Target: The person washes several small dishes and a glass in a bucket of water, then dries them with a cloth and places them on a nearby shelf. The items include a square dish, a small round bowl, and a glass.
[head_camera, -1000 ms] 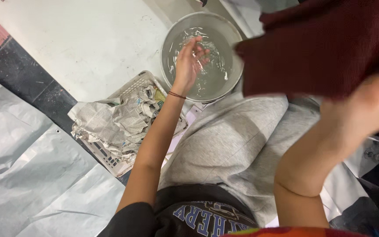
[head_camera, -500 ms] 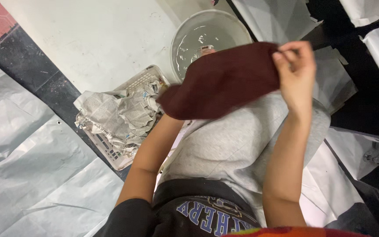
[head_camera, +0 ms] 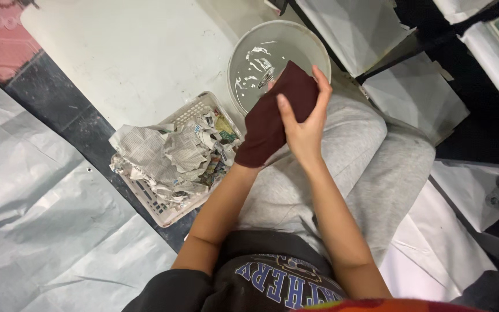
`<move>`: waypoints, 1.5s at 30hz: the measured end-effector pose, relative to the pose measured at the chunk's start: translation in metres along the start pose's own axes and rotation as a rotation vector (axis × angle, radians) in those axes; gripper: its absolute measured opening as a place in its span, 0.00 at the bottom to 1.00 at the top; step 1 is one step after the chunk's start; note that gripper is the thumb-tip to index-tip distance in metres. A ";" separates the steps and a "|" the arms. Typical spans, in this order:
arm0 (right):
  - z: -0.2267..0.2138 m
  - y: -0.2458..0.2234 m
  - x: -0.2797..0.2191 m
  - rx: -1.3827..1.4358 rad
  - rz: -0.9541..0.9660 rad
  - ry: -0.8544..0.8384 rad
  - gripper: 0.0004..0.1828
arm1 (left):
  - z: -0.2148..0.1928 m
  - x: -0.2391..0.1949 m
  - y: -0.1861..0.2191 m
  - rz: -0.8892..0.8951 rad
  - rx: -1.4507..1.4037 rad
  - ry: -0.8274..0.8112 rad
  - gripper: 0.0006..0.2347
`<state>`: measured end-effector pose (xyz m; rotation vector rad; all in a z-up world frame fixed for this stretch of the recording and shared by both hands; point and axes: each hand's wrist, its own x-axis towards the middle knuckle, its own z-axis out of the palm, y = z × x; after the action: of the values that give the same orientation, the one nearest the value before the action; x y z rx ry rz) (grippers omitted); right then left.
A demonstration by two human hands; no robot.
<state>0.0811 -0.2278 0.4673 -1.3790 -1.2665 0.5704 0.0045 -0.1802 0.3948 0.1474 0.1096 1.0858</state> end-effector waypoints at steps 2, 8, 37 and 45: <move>0.000 0.001 -0.004 -0.026 -0.011 0.099 0.28 | 0.007 -0.017 0.017 -0.107 0.100 -0.112 0.22; -0.010 -0.004 -0.018 -0.118 0.011 0.185 0.13 | 0.025 -0.021 0.077 -0.467 0.400 -0.180 0.26; -0.084 -0.124 -0.075 -0.289 -0.371 0.090 0.05 | 0.119 -0.133 0.067 -0.183 0.967 -0.669 0.32; -0.096 -0.129 -0.091 -0.416 -0.694 0.203 0.17 | 0.124 -0.110 0.040 -0.054 1.069 -0.305 0.21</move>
<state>0.0920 -0.3729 0.5808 -1.1722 -1.6294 -0.3182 -0.0614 -0.2677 0.5257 1.2541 0.4095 0.8426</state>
